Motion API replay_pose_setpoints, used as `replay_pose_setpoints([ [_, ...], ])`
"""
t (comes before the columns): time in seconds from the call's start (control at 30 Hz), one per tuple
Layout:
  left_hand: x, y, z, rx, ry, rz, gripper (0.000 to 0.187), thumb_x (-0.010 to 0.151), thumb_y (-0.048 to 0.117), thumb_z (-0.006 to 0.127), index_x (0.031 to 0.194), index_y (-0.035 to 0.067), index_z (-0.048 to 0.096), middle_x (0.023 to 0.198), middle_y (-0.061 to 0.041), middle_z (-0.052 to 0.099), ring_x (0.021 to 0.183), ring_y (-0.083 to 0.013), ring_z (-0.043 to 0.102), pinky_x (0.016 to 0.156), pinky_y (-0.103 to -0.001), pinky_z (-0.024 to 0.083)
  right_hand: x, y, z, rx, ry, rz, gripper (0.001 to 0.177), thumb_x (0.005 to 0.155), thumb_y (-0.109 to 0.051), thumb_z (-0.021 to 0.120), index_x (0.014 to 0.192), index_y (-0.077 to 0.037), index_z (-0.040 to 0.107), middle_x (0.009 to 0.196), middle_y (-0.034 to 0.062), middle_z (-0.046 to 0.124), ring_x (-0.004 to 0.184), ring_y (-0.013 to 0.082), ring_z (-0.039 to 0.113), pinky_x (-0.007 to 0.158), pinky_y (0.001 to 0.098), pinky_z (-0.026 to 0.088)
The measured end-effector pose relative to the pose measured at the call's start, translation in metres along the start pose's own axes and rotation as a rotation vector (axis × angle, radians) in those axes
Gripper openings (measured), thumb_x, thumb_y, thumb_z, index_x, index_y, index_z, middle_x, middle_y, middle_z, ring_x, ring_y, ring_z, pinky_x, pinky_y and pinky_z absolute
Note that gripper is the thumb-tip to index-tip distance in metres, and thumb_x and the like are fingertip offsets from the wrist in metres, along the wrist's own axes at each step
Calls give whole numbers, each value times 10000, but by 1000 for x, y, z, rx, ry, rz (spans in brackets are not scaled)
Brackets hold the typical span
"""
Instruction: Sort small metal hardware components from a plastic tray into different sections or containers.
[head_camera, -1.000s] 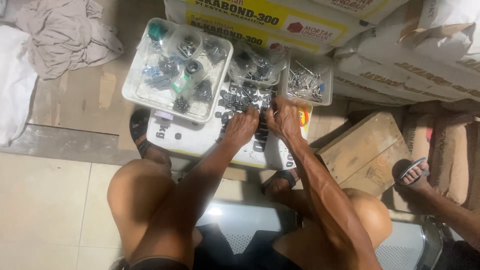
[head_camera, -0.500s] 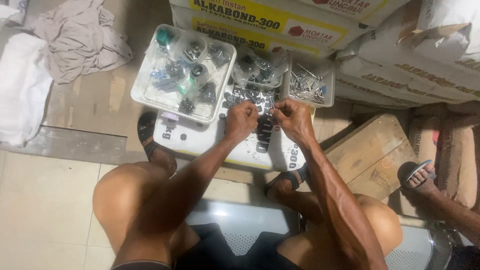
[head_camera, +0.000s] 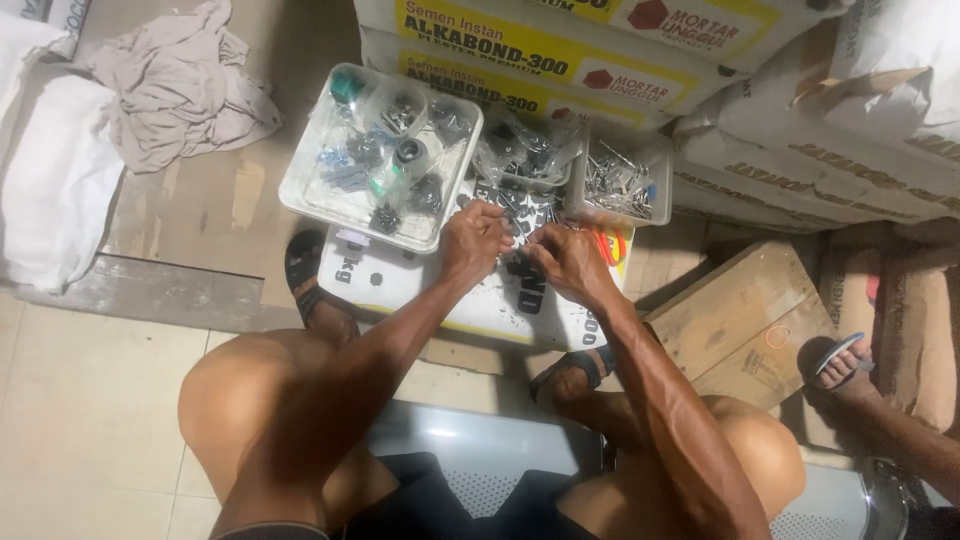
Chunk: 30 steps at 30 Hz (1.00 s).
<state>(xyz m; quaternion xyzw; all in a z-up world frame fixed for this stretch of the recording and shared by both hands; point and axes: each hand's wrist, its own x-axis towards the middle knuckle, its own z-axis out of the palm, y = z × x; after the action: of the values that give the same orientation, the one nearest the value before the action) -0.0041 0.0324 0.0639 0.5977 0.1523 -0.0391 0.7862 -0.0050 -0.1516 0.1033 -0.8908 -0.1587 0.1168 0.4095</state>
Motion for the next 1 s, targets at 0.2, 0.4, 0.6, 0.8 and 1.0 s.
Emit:
replay_pose_setpoints([
  [0.2,7,-8,1,30,-45,-10,140,888,-61,635,1019,-99,664,799,-284,732,564,-196,732,500,-239,661,7,-9,-6,-21,-101,56,112,965,-204,686,924,-108,728,652,106,712,661,318,713,644,437,530],
  [0.4,5,-10,4,34,-67,-8,160,910,-22,632,1051,-95,644,793,-264,725,613,-196,731,545,-251,657,9,-21,-16,46,-179,145,127,958,-138,638,886,-73,720,633,117,714,649,299,709,686,448,540],
  [0.6,8,-24,6,205,-239,116,124,932,-56,623,1018,-25,708,798,-263,727,601,-192,721,499,-245,641,15,8,0,-2,-113,135,195,994,-226,646,866,-92,703,642,120,711,679,348,720,654,454,537],
  [0.8,7,-30,-1,177,-135,55,189,966,-24,542,1061,-8,705,812,-237,744,620,-183,715,579,-263,640,24,12,22,95,59,140,341,896,-169,793,1186,-79,638,949,175,749,841,358,730,710,467,570],
  [1.0,5,-67,-18,-328,-241,45,482,787,-211,627,1216,3,577,819,-137,695,663,-148,713,576,-216,645,38,42,46,-102,43,102,152,913,-229,761,986,-133,669,847,154,739,857,405,721,736,534,554],
])
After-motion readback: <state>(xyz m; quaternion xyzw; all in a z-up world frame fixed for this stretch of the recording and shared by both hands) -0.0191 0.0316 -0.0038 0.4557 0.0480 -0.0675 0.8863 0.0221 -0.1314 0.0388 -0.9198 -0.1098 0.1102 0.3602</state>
